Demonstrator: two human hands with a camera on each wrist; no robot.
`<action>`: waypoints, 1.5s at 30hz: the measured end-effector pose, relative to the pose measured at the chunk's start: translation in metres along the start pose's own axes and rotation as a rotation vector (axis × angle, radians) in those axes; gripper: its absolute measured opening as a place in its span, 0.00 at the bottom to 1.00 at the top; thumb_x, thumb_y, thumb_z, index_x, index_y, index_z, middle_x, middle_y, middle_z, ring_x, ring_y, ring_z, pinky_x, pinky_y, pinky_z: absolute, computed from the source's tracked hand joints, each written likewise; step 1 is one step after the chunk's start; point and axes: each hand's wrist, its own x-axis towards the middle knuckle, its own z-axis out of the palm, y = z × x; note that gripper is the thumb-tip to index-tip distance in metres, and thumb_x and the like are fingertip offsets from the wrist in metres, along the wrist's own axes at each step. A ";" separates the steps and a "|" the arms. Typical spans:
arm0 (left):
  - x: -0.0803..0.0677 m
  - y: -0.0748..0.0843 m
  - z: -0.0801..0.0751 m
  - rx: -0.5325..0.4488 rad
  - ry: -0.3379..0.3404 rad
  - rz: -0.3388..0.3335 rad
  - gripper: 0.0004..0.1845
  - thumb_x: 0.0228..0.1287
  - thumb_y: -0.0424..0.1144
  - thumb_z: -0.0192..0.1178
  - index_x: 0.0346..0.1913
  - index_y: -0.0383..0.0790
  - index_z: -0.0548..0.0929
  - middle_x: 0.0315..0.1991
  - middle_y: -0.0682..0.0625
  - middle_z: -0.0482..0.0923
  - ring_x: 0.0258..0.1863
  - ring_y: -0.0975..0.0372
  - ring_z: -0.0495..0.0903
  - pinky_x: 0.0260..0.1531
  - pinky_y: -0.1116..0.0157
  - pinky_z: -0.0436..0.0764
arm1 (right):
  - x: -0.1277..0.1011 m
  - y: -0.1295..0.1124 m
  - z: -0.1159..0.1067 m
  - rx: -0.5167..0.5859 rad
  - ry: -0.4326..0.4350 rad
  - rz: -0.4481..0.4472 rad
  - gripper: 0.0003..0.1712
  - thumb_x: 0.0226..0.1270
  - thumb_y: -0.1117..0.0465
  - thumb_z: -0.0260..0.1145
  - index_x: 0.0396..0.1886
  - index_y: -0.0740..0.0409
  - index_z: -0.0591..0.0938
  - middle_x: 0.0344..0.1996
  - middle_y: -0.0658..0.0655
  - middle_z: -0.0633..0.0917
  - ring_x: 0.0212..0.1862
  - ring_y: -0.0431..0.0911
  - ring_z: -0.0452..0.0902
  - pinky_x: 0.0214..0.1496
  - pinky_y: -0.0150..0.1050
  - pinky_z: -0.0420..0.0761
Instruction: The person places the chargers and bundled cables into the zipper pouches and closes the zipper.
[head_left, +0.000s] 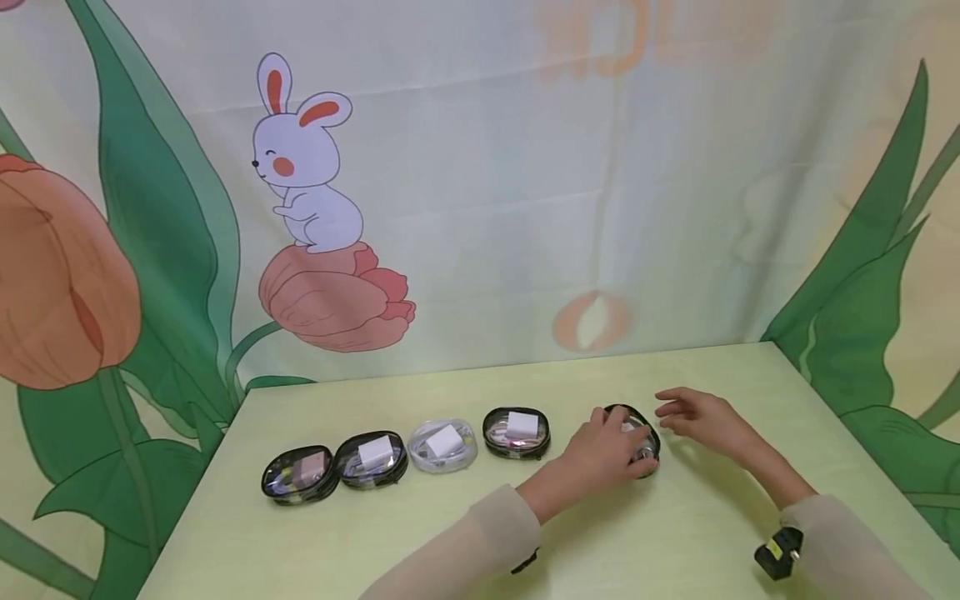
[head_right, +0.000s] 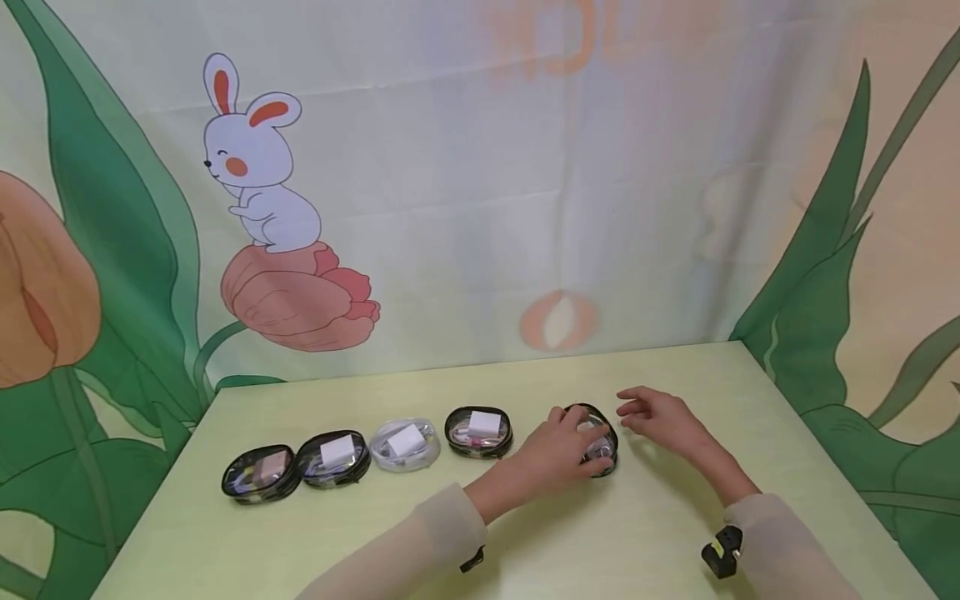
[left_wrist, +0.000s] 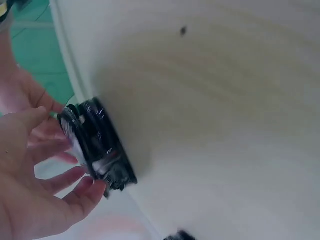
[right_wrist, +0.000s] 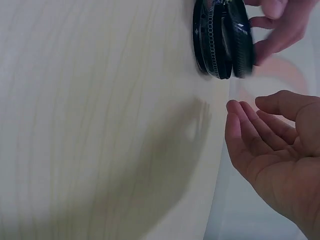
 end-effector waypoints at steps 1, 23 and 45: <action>-0.001 0.001 0.002 0.038 0.003 0.026 0.28 0.73 0.67 0.49 0.71 0.65 0.74 0.68 0.54 0.68 0.59 0.56 0.70 0.45 0.64 0.81 | 0.001 0.000 0.000 -0.009 -0.001 -0.009 0.26 0.75 0.67 0.62 0.68 0.75 0.71 0.53 0.71 0.84 0.55 0.60 0.83 0.50 0.43 0.85; 0.003 -0.021 0.003 -0.135 -0.025 0.246 0.16 0.63 0.50 0.72 0.45 0.51 0.76 0.68 0.50 0.67 0.65 0.53 0.70 0.55 0.66 0.78 | 0.012 0.011 -0.006 -0.447 -0.181 -0.223 0.14 0.66 0.73 0.67 0.50 0.67 0.87 0.53 0.68 0.84 0.57 0.67 0.78 0.58 0.61 0.78; 0.006 -0.028 0.012 0.032 0.043 0.394 0.33 0.60 0.44 0.75 0.69 0.54 0.77 0.67 0.49 0.72 0.66 0.61 0.72 0.66 0.68 0.71 | 0.010 0.027 0.008 -0.582 0.022 -0.407 0.13 0.60 0.72 0.73 0.27 0.50 0.82 0.52 0.62 0.82 0.55 0.64 0.72 0.57 0.62 0.72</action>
